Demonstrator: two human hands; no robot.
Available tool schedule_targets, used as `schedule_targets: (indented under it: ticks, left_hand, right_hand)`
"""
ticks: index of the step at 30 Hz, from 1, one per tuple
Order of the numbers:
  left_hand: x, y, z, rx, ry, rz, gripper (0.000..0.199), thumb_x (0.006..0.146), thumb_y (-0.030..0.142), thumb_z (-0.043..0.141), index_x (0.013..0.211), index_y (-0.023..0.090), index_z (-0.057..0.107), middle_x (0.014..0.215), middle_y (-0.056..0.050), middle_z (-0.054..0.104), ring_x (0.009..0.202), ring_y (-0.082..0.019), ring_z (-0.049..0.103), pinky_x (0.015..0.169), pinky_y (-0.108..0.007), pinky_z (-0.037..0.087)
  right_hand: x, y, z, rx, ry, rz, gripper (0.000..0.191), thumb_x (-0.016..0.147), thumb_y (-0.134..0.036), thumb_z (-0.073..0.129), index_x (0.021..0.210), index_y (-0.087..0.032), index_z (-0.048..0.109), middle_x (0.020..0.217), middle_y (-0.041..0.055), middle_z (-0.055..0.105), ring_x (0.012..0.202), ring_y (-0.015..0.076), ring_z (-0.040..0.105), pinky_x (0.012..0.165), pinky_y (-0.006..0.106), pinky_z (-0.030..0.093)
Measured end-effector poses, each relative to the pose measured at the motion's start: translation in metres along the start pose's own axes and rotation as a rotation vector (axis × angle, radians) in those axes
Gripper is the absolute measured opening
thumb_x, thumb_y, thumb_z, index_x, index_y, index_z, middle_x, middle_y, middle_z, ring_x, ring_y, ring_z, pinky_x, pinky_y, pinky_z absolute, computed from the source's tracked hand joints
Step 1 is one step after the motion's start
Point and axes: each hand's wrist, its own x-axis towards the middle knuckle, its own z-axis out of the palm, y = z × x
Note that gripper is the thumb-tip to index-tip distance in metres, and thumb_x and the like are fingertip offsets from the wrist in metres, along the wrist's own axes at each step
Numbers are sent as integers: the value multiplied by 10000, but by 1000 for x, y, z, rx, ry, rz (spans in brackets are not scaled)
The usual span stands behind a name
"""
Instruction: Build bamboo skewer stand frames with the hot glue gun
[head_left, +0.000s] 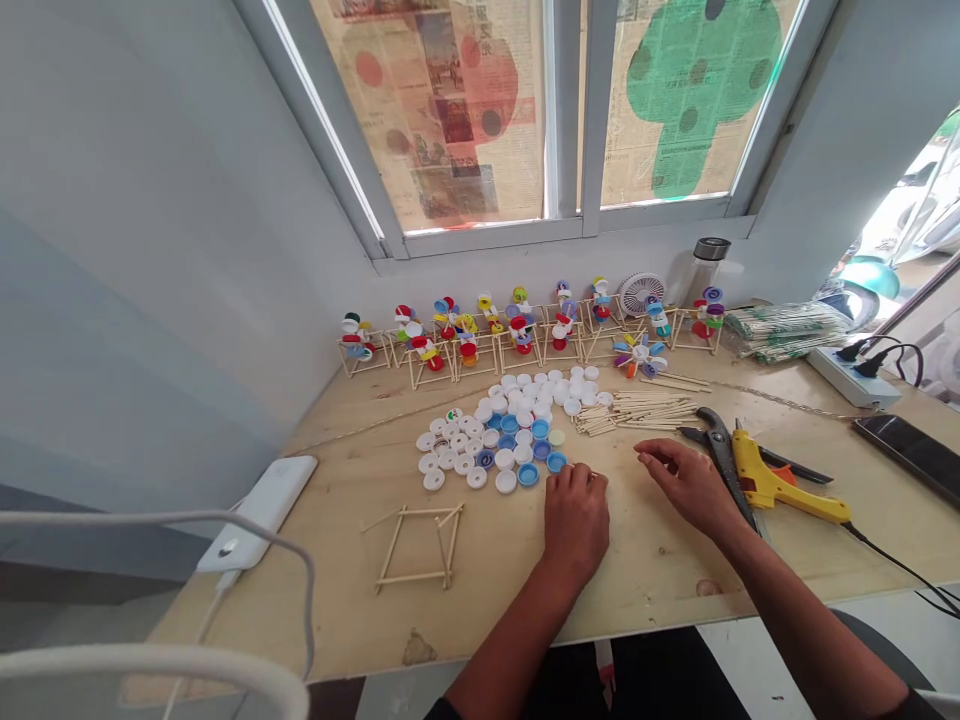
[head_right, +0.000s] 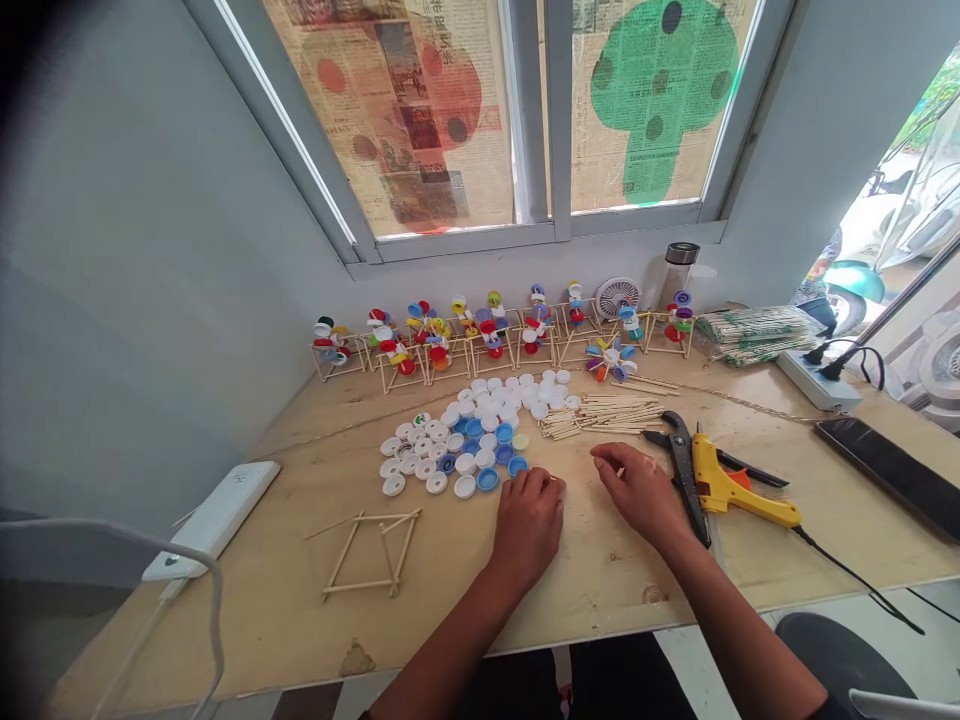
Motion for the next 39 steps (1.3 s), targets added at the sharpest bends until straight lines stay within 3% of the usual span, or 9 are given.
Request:
schedule_targets:
  ticks: [7,14,20,30,39]
  left_hand:
    - [-9,0,-1,-125,21,14,216,764,104,549,942,219,592,1007,-33,596,954,-209,508,781,-365,395]
    - [-37,4,-8,-325,117,20,289,728,34,532,936,214,622,963,-29,625,945,-194,531,815,-363,402]
    - [-46,6,-6,-446,216,-16,283,739,10,505,906,202,629,929,-31,641,930,-194,543,833,-368,398]
    - [-47,6,-8,-453,172,-18,262,743,24,506,898,197,627,920,-36,634,918,-203,533,831,-378,387]
    - [-48,6,-4,-403,173,-2,244,743,41,512,888,194,634,922,-47,643,922,-210,546,828,-388,406]
  right_hand:
    - [22,13,-20,-237,-1,35,292,848,-349,446,957,-211,678,924,53,718,779,190,653,672,300,466]
    - [48,13,-37,-525,-145,-32,240,836,-274,454,895,-232,683,918,50,702,839,207,631,650,268,399]
    - [70,2,-26,-686,-267,-153,210,814,-164,467,864,-195,669,921,75,691,872,197,621,710,264,389]
    - [83,-2,-11,-883,-299,-265,179,861,-156,471,838,-135,647,897,136,675,857,229,617,685,290,381]
    - [79,-6,-10,-878,-299,-457,172,844,-80,470,821,-113,637,864,141,671,867,219,580,740,312,342]
